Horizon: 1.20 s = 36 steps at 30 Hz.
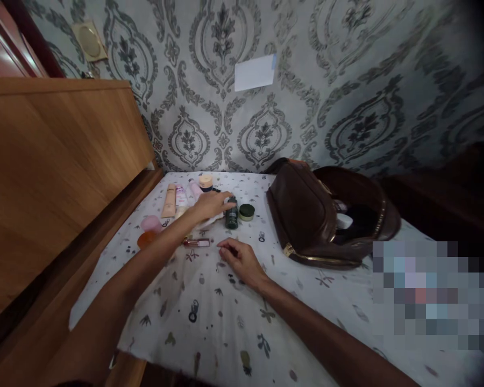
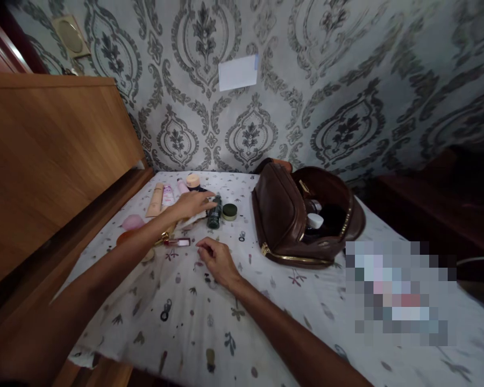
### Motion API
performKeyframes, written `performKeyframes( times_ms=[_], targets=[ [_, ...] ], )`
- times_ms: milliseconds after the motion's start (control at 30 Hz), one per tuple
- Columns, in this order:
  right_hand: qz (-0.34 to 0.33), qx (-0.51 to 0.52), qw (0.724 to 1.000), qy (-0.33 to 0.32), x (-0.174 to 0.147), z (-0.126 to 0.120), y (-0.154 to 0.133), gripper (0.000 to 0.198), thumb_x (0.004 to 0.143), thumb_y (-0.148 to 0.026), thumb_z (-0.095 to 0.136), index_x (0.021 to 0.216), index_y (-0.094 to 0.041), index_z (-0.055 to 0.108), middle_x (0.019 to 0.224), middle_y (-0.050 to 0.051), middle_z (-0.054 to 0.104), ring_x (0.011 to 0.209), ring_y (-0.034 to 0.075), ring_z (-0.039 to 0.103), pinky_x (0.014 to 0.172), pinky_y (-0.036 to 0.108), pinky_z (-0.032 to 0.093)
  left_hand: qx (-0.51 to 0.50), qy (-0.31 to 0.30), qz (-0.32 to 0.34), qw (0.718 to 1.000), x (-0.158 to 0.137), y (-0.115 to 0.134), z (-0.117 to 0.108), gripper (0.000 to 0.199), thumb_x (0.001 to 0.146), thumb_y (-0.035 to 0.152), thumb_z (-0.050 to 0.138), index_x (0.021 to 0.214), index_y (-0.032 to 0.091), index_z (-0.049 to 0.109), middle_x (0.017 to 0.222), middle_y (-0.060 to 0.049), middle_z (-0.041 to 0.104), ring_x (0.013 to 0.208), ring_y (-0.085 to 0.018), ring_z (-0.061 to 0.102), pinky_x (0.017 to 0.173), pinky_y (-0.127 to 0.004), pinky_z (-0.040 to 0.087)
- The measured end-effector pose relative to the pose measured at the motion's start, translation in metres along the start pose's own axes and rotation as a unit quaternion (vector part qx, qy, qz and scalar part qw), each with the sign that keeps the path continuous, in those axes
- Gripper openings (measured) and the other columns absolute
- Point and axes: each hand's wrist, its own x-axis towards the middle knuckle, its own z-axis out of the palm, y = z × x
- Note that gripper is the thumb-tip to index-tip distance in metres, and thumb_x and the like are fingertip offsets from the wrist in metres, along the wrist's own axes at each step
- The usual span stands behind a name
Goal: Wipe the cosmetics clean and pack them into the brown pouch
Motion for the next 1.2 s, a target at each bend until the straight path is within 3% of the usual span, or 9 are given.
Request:
performKeyframes(
  times_ms=[167,333,467,600,700,833,967,1067,1200],
  targets=[
    [-0.001,0.016,1.000,0.013,0.003,0.001,0.006,0.021,0.079,-0.029,0.051,0.087,-0.017,0.067,0.067,0.000,0.062,0.061,0.015,0.055,0.061,0.026,0.044,-0.002,-0.058,-0.009,0.998,0.000,0.037,0.008,0.054,0.090,0.053,0.053,0.134,0.022,0.052,0.121,-0.017,0.067,0.117,-0.035,0.062,0.091,-0.042,0.049],
    [-0.016,0.047,0.999,0.021,0.007,0.004,0.013,0.024,0.077,-0.032,0.052,0.088,-0.017,0.067,0.070,0.002,0.064,0.062,0.016,0.056,0.060,0.026,0.045,-0.006,-0.081,-0.023,0.996,-0.025,0.045,0.004,0.051,0.088,0.041,0.058,0.136,0.025,0.050,0.122,-0.016,0.067,0.114,-0.034,0.064,0.089,-0.042,0.050],
    [-0.020,0.067,0.997,0.024,0.009,0.005,0.014,0.025,0.078,-0.036,0.052,0.087,-0.017,0.065,0.070,0.002,0.065,0.061,0.016,0.057,0.059,0.027,0.045,-0.027,-0.067,-0.043,0.996,-0.050,0.046,0.005,0.050,0.092,0.044,0.052,0.140,0.030,0.046,0.126,-0.012,0.067,0.115,-0.030,0.064,0.090,-0.037,0.050],
    [-0.025,0.062,0.997,0.027,0.008,0.005,0.012,0.024,0.077,-0.035,0.052,0.084,-0.017,0.064,0.065,0.001,0.062,0.058,0.015,0.055,0.058,0.027,0.045,-0.041,-0.012,-0.083,0.996,-0.082,0.046,0.010,0.051,0.098,0.048,0.039,0.142,0.023,0.041,0.123,-0.013,0.068,0.113,-0.028,0.065,0.087,-0.035,0.050],
    [-0.019,0.057,0.998,0.030,0.007,0.004,0.012,0.024,0.077,-0.035,0.053,0.087,-0.017,0.065,0.063,-0.001,0.061,0.056,0.014,0.054,0.056,0.026,0.043,-0.062,0.091,-0.143,0.984,-0.117,0.027,0.010,0.040,0.099,0.047,0.037,0.129,0.025,0.053,0.114,-0.008,0.072,0.109,-0.025,0.065,0.084,-0.031,0.048],
    [-0.011,0.057,0.998,0.032,0.006,0.004,0.012,0.026,0.077,-0.034,0.053,0.090,-0.017,0.066,0.067,0.000,0.063,0.057,0.015,0.056,0.056,0.026,0.043,-0.028,0.166,-0.299,0.939,-0.168,-0.029,0.003,0.038,0.099,0.044,0.035,0.116,0.024,0.062,0.109,-0.008,0.073,0.102,-0.026,0.067,0.079,-0.031,0.047],
    [-0.012,0.052,0.998,0.031,0.006,0.004,0.010,0.025,0.077,-0.034,0.052,0.089,-0.017,0.066,0.067,0.000,0.063,0.058,0.014,0.056,0.056,0.025,0.043,-0.013,0.124,-0.380,0.916,-0.200,-0.079,0.006,0.057,0.093,0.062,0.036,0.126,0.021,0.056,0.115,-0.013,0.071,0.108,-0.032,0.065,0.081,-0.035,0.047],
    [-0.016,0.046,0.998,0.028,0.006,0.005,0.010,0.024,0.076,-0.033,0.052,0.087,-0.017,0.066,0.062,-0.002,0.059,0.056,0.013,0.053,0.055,0.025,0.041,-0.053,0.067,-0.379,0.922,-0.205,-0.097,0.018,0.075,0.083,0.077,0.038,0.132,0.021,0.050,0.116,-0.014,0.070,0.107,-0.034,0.065,0.077,-0.035,0.047],
    [-0.021,0.039,0.999,0.026,0.005,0.004,0.010,0.023,0.076,-0.033,0.053,0.084,-0.017,0.067,0.060,-0.003,0.057,0.055,0.013,0.050,0.054,0.024,0.039,-0.140,0.073,-0.340,0.927,-0.199,-0.112,0.030,0.076,0.078,0.075,0.046,0.130,0.020,0.048,0.103,-0.009,0.070,0.092,-0.027,0.067,0.069,-0.031,0.048]
  ],
)
